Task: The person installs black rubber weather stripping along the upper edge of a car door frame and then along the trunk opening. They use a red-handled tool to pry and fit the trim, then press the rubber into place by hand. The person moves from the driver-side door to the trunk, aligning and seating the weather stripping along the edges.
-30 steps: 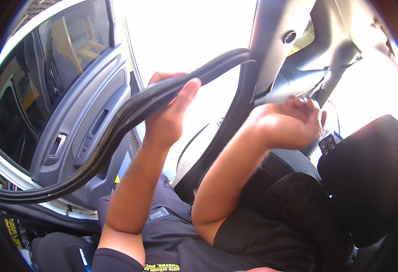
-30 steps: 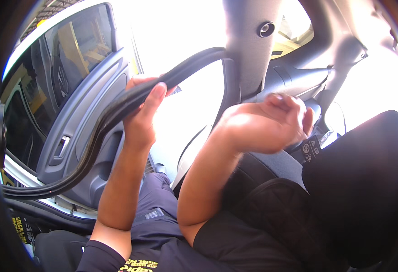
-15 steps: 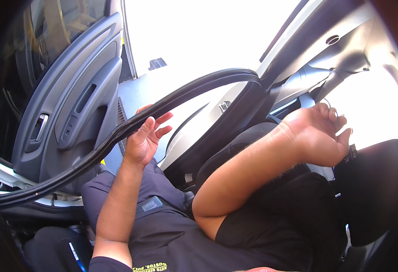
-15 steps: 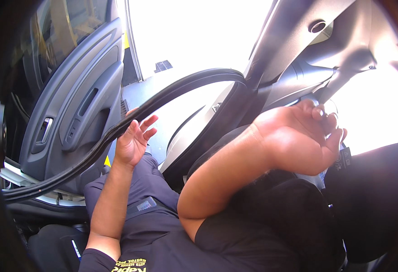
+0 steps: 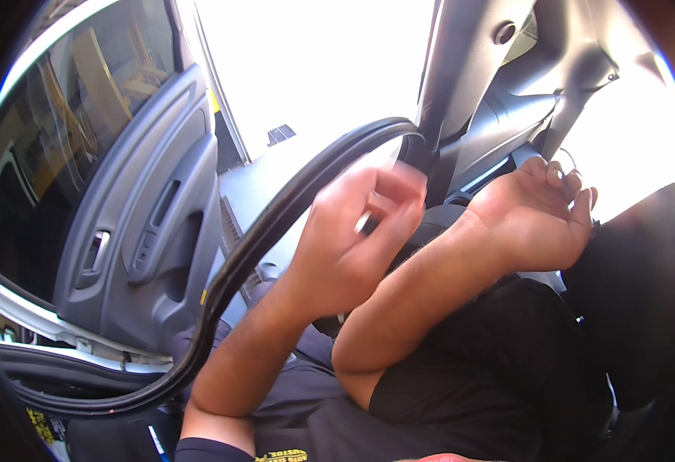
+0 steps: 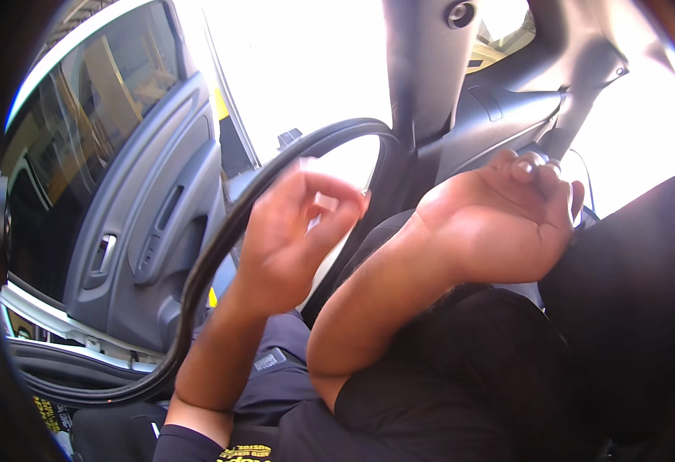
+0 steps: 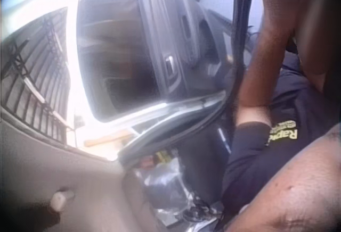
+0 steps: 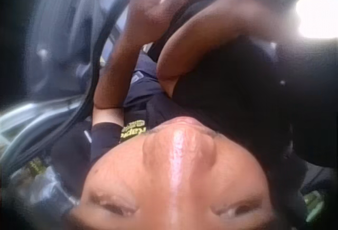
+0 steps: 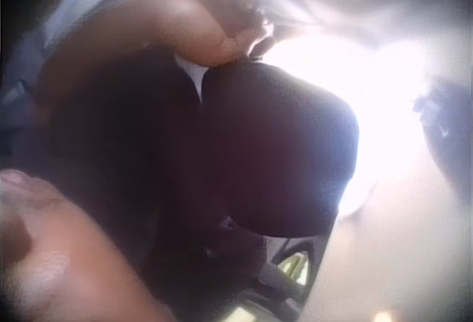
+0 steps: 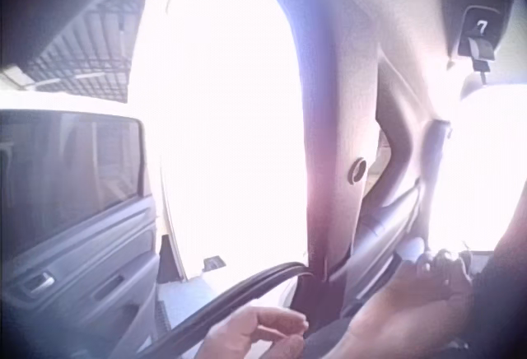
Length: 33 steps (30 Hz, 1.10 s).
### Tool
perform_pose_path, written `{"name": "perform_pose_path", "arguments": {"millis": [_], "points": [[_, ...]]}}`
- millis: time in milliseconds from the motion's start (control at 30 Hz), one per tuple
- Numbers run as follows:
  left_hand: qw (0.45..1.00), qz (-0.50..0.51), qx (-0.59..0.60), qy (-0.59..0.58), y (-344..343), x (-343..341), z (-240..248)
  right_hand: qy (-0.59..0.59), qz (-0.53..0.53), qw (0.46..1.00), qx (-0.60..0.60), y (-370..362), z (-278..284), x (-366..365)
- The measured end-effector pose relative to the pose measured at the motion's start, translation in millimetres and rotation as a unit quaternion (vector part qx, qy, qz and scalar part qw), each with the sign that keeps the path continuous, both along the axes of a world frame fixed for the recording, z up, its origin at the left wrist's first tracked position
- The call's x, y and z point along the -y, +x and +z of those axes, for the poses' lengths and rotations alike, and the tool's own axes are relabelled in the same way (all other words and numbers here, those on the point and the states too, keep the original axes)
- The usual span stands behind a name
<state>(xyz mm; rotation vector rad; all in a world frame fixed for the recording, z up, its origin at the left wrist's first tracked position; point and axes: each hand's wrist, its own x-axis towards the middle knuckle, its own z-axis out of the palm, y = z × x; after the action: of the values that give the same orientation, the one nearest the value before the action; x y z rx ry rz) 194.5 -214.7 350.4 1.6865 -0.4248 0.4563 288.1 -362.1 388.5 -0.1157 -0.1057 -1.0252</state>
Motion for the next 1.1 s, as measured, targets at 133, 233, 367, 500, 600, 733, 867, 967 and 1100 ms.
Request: {"name": "perform_pose_path", "arguments": {"millis": [133, 233, 367, 500, 600, 733, 867, 967, 1100], "points": [[0.98, 0.1, 0.166, 0.038, 64.0, 44.0, 46.6, 0.037, 0.043, 0.997, 0.052, 0.4, 0.2, 6.2], [0.953, 0.179, 0.211, 0.121, 81.3, 64.6, 56.9, 0.022, 0.027, 0.999, 0.018, 7.9, 1.2, 7.1], [0.956, 0.166, 0.223, 0.089, 89.6, 79.9, 58.2, 0.014, 0.049, 0.998, 0.029, 15.7, 10.9, 7.2], [0.954, 0.181, 0.228, 0.069, 94.8, 87.7, 57.7, -0.052, 0.094, 0.994, -0.025, 13.8, 34.7, 15.5], [0.946, 0.235, 0.218, 0.045, 100.5, 88.1, 63.2, -0.235, 0.074, 0.969, 0.007, 14.4, 61.7, 25.9], [0.921, 0.315, 0.225, 0.047, 114.8, 87.7, 74.7, -0.512, -0.12, 0.847, -0.081, 20.7, 93.7, 22.4], [0.899, 0.341, 0.269, 0.056, 131.1, 85.5, 80.7, -0.566, -0.135, 0.81, -0.08, 25.0, 108.3, 3.2], [0.905, 0.299, 0.302, 0.016, 138.8, 82.9, 80.3, -0.579, -0.186, 0.788, -0.098, 27.8, 114.8, -1.6], [0.895, 0.309, 0.318, 0.048, 141.0, 78.7, 75.5, -0.583, -0.254, 0.764, -0.106, 28.7, 120.9, -7.1]]}}
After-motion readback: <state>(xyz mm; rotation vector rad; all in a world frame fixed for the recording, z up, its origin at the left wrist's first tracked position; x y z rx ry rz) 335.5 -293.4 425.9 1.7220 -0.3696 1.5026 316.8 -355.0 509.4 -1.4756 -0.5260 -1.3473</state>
